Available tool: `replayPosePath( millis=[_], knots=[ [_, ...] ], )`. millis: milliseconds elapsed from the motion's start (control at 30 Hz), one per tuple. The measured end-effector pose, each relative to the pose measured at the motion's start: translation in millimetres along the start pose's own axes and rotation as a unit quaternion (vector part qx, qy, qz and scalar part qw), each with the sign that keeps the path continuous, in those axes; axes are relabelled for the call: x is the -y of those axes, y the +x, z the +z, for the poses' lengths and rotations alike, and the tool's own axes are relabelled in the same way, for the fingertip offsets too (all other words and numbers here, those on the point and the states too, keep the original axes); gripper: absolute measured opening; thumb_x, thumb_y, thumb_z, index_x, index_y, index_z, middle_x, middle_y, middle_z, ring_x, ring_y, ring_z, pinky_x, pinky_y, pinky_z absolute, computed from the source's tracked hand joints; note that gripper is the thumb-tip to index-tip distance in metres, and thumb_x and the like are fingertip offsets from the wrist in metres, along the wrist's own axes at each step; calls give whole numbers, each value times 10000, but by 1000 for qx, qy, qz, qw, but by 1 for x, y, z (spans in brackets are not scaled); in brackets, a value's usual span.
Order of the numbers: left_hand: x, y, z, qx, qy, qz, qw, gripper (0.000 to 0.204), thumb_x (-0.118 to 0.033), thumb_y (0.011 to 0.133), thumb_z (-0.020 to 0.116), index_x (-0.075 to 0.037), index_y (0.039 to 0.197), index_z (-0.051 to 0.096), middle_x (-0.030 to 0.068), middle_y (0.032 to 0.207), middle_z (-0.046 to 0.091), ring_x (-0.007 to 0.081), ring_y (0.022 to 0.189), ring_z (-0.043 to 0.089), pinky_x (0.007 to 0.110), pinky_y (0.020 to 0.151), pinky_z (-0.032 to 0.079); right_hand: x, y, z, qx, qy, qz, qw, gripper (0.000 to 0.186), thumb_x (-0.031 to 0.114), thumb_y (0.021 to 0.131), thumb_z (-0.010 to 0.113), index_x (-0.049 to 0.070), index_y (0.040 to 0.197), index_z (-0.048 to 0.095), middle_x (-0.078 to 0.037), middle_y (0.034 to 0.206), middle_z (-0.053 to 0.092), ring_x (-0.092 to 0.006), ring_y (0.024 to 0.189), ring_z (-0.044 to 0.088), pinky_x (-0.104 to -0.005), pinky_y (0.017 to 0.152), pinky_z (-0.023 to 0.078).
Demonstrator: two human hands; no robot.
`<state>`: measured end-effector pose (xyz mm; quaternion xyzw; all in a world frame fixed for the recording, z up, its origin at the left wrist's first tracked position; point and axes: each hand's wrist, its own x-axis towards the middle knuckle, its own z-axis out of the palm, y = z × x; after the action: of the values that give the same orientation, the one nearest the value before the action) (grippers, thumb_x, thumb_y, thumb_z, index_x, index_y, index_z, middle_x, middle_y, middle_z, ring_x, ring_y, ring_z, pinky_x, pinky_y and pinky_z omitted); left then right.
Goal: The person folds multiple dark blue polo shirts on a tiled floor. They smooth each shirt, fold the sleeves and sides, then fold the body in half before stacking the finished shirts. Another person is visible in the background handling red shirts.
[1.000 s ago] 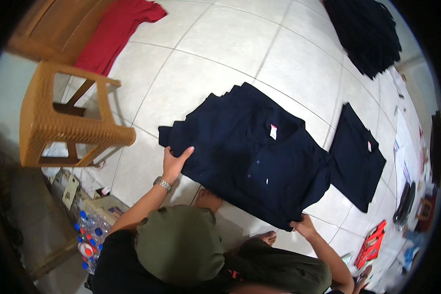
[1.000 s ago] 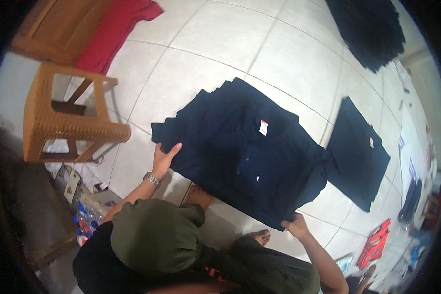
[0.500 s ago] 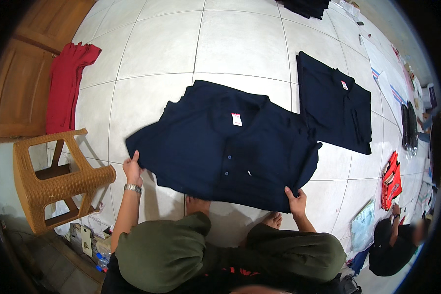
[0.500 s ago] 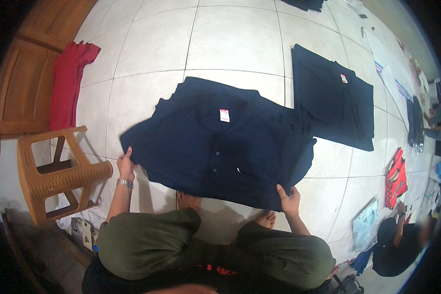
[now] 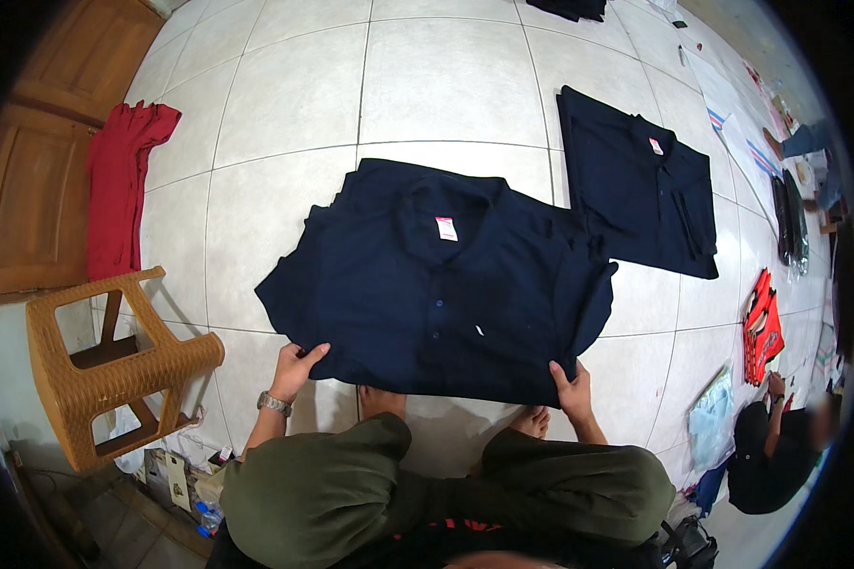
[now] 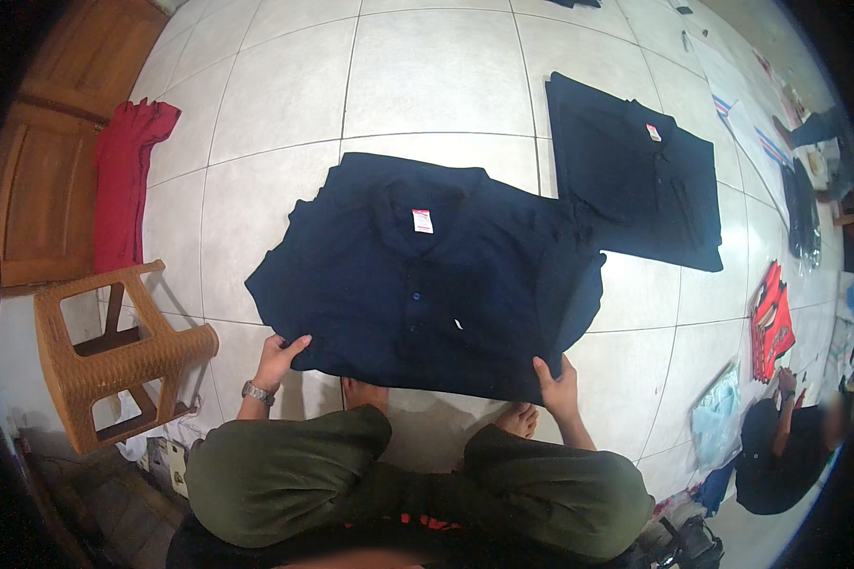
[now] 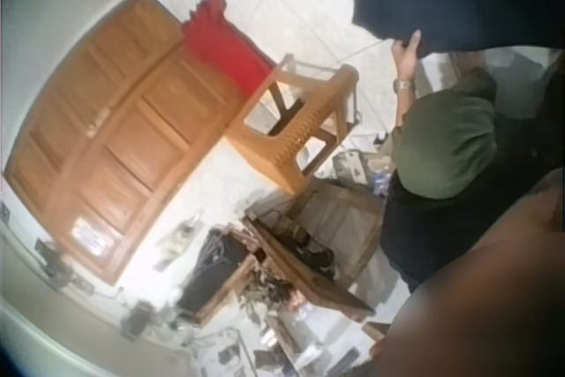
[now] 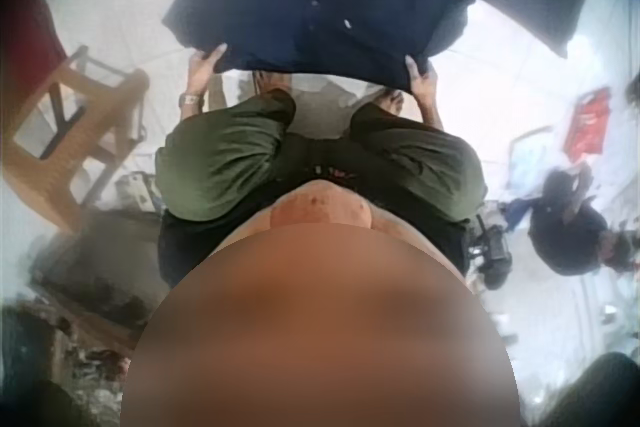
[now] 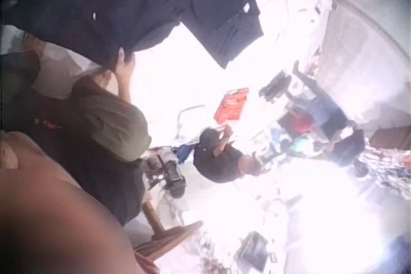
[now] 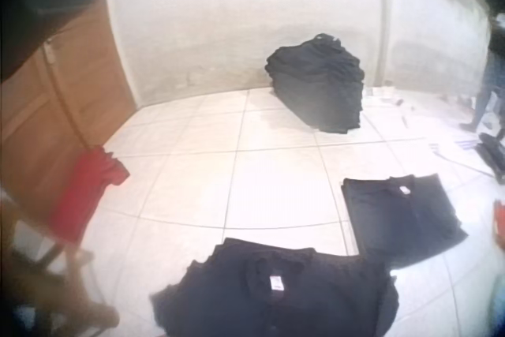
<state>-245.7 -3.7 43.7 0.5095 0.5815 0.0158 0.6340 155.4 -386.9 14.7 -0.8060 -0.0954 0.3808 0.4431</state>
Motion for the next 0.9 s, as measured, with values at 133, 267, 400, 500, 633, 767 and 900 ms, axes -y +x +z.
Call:
replayPosePath(
  millis=[133, 267, 400, 500, 633, 767, 900],
  knots=[
    [4, -17, -19, 134, -18, 71, 988, 369, -228, 961, 822, 36, 1207, 741, 43, 1122, 772, 114, 975, 699, 306, 907, 557, 4, -17, -40, 82, 64, 57, 993, 473, 308, 1025, 749, -100, 1252, 671, -142, 1111, 765, -174, 1010, 691, -350, 932, 559],
    [6, -21, -43, 300, 238, -96, 919, 177, -158, 974, 788, 9, 1035, 784, 54, 970, 790, 105, 868, 710, 303, 786, 581, 26, -33, -76, 211, -310, 155, 914, 413, 373, 950, 812, 1, 1119, 750, -141, 960, 785, -244, 886, 753, -392, 848, 593],
    [-42, 0, -50, 265, 294, -23, 918, 214, -194, 944, 822, -7, 857, 765, 30, 740, 718, 79, 642, 621, 279, 636, 533, 70, -18, -80, 264, -618, -7, 740, 393, 462, 889, 821, 71, 896, 778, -167, 786, 753, -347, 730, 737, -464, 713, 578],
    [-97, 42, 11, 176, 192, 126, 957, 282, -202, 919, 848, 18, 843, 688, 24, 694, 661, 73, 605, 579, 271, 588, 482, 116, 24, -58, 198, -494, -96, 841, 430, 475, 911, 760, 60, 801, 735, -196, 818, 728, -422, 836, 715, -534, 732, 564],
    [-147, 80, 144, 60, 252, 388, 884, 446, -243, 845, 908, -19, 1139, 660, 48, 889, 670, 107, 651, 613, 290, 595, 499, 162, 83, 25, 39, -362, -265, 893, 385, 432, 911, 792, 69, 964, 673, -173, 936, 727, -404, 917, 716, -521, 781, 568],
    [-169, 98, 218, -28, 356, 467, 809, 529, -297, 779, 928, -42, 1118, 613, 151, 1049, 680, 347, 929, 704, 439, 775, 570, 164, 113, 78, 29, -351, -281, 893, 472, 442, 873, 836, 49, 1035, 630, -181, 1072, 706, -398, 980, 712, -504, 827, 570],
    [-173, 99, 204, 26, 365, 429, 826, 371, -70, 758, 828, -43, 1041, 589, 169, 987, 660, 404, 950, 682, 474, 787, 548, 141, 104, 72, 0, -335, -317, 887, 261, 108, 803, 764, 50, 1029, 647, -185, 1026, 701, -419, 976, 703, -518, 833, 574]
  ],
)
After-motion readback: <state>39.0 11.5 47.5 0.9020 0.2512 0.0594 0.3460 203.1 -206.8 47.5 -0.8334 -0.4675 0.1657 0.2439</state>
